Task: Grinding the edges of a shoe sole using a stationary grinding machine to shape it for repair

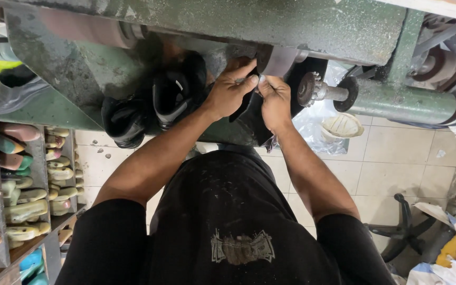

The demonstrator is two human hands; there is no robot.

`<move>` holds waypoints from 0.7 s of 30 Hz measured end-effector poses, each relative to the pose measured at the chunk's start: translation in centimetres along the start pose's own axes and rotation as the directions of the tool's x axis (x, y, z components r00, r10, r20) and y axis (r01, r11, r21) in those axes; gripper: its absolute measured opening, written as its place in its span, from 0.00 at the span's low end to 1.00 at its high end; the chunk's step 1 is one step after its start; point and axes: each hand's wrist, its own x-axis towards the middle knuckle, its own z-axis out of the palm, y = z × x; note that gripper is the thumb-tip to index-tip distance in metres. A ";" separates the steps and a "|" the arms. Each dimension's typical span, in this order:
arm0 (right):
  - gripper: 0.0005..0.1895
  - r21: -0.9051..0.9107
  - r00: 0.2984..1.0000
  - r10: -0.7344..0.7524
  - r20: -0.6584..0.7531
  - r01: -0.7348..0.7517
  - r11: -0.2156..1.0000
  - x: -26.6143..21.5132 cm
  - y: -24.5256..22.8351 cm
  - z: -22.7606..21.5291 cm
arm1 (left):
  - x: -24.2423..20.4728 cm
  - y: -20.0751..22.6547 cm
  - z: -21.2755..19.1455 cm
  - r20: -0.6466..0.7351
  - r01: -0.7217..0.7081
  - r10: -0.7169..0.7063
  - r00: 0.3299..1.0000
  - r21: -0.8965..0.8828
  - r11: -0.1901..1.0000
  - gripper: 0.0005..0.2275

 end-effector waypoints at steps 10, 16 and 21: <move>0.20 0.060 0.929 -0.359 0.090 0.355 0.933 -5.4 -5.2 -0.6 | -4.3 9.1 0.7 0.112 -0.045 0.047 0.993 -0.026 0.999 0.22; 0.21 0.070 0.864 -0.489 0.119 0.484 0.872 -6.4 -8.6 -0.8 | -4.9 12.1 1.1 0.100 -0.191 0.197 0.975 -0.064 0.979 0.21; 0.22 0.085 0.835 -0.536 0.123 0.530 0.844 -7.1 -10.6 -0.9 | -5.4 15.0 1.5 0.092 -0.191 0.196 0.976 -0.065 0.980 0.20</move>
